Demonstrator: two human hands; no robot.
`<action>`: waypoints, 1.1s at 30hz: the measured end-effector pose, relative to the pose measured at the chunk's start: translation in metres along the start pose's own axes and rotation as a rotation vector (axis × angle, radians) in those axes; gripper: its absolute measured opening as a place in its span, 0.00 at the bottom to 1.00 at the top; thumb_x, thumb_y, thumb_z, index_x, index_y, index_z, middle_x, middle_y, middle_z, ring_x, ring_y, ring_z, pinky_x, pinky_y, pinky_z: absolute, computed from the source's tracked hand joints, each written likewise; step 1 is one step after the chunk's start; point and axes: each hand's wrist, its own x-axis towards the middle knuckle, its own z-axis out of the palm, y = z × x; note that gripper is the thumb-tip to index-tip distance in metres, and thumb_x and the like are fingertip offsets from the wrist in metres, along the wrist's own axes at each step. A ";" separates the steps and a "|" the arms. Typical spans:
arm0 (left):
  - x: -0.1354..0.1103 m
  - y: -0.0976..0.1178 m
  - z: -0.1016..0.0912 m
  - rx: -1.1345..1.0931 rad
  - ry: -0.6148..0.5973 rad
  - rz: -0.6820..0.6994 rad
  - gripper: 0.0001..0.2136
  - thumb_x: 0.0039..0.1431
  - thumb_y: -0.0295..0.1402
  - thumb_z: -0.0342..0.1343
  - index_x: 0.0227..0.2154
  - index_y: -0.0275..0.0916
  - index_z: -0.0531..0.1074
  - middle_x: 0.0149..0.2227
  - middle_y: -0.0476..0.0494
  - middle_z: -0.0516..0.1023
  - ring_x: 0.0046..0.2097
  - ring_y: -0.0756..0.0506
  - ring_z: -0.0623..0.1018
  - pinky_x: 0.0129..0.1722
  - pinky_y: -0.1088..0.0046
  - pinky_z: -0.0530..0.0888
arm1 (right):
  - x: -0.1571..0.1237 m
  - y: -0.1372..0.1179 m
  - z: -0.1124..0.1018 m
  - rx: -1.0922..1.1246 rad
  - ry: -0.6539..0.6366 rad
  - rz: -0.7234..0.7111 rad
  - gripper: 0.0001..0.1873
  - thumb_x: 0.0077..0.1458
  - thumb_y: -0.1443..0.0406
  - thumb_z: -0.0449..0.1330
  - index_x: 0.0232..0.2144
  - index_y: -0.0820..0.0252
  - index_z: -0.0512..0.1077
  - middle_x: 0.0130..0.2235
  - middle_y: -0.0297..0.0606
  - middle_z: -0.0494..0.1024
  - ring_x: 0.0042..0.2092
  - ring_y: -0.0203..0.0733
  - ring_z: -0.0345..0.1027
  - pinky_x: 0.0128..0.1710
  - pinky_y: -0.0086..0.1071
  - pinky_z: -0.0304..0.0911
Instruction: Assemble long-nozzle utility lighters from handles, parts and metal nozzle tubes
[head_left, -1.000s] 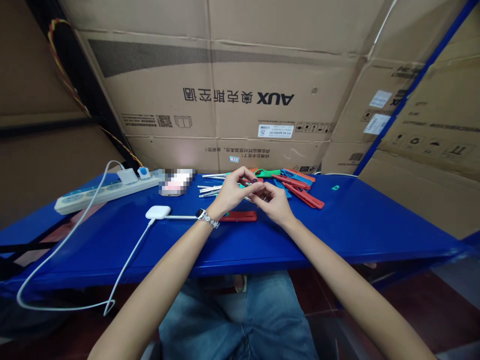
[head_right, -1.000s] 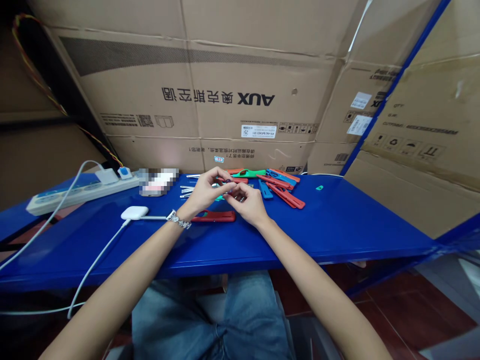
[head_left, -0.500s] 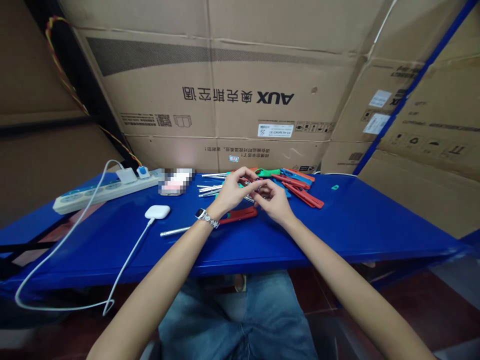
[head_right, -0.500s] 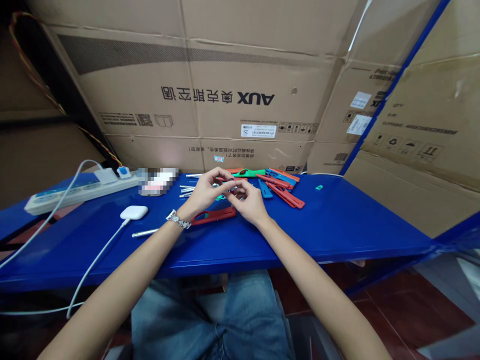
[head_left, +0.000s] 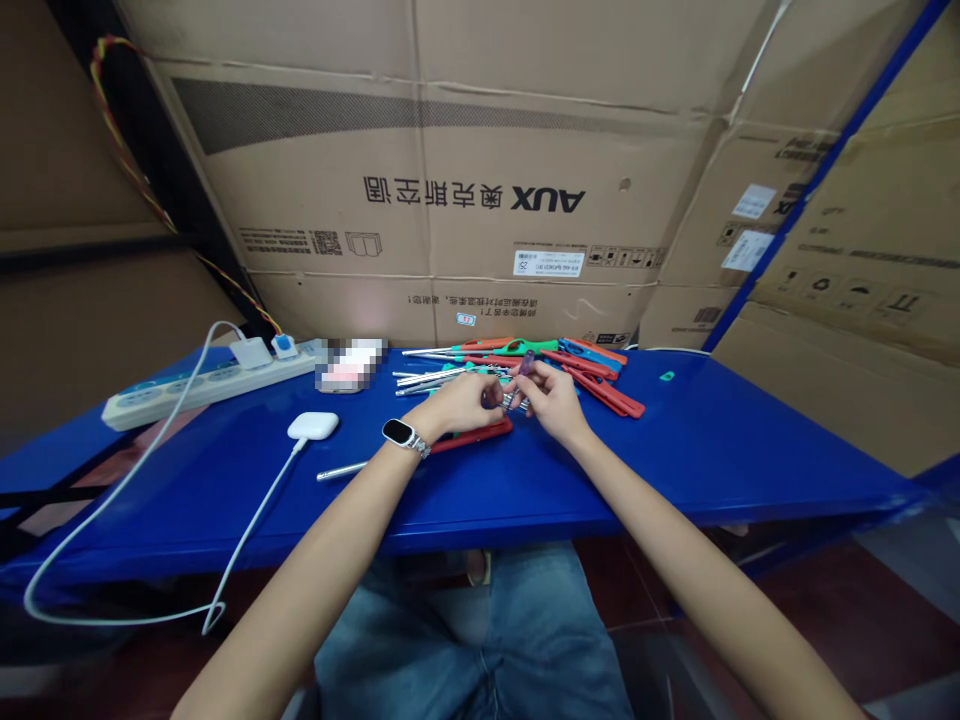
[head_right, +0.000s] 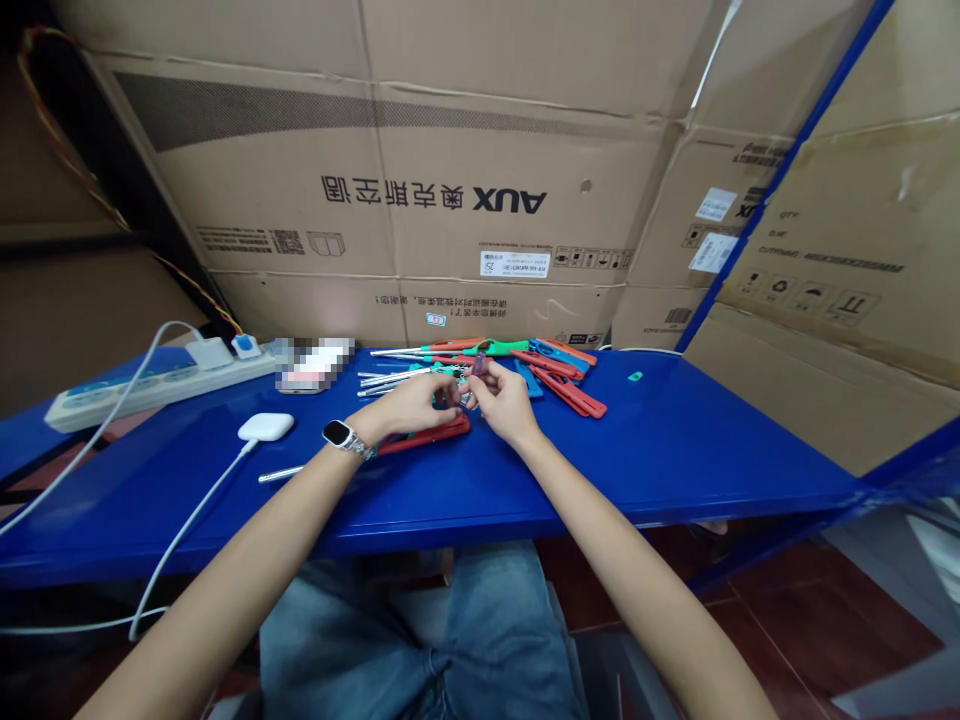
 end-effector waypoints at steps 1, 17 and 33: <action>-0.001 -0.002 0.001 0.007 -0.069 -0.010 0.07 0.51 0.35 0.60 0.30 0.38 0.72 0.30 0.48 0.77 0.31 0.47 0.73 0.31 0.71 0.65 | 0.000 0.000 0.000 -0.001 0.008 0.003 0.18 0.49 0.52 0.63 0.34 0.59 0.71 0.28 0.38 0.80 0.23 0.38 0.70 0.16 0.27 0.59; -0.001 0.001 0.006 0.068 -0.161 0.050 0.11 0.51 0.37 0.64 0.37 0.39 0.76 0.38 0.45 0.79 0.38 0.45 0.75 0.38 0.71 0.68 | -0.013 0.009 -0.040 -0.606 0.057 0.185 0.21 0.51 0.51 0.60 0.16 0.56 0.62 0.16 0.32 0.69 0.19 0.35 0.60 0.20 0.29 0.51; -0.002 -0.006 0.005 -0.108 -0.221 -0.067 0.13 0.46 0.35 0.65 0.35 0.37 0.74 0.32 0.47 0.77 0.34 0.46 0.74 0.35 0.70 0.68 | -0.005 -0.001 -0.009 -0.083 0.006 0.019 0.21 0.46 0.48 0.68 0.24 0.56 0.67 0.19 0.31 0.72 0.19 0.38 0.64 0.16 0.30 0.56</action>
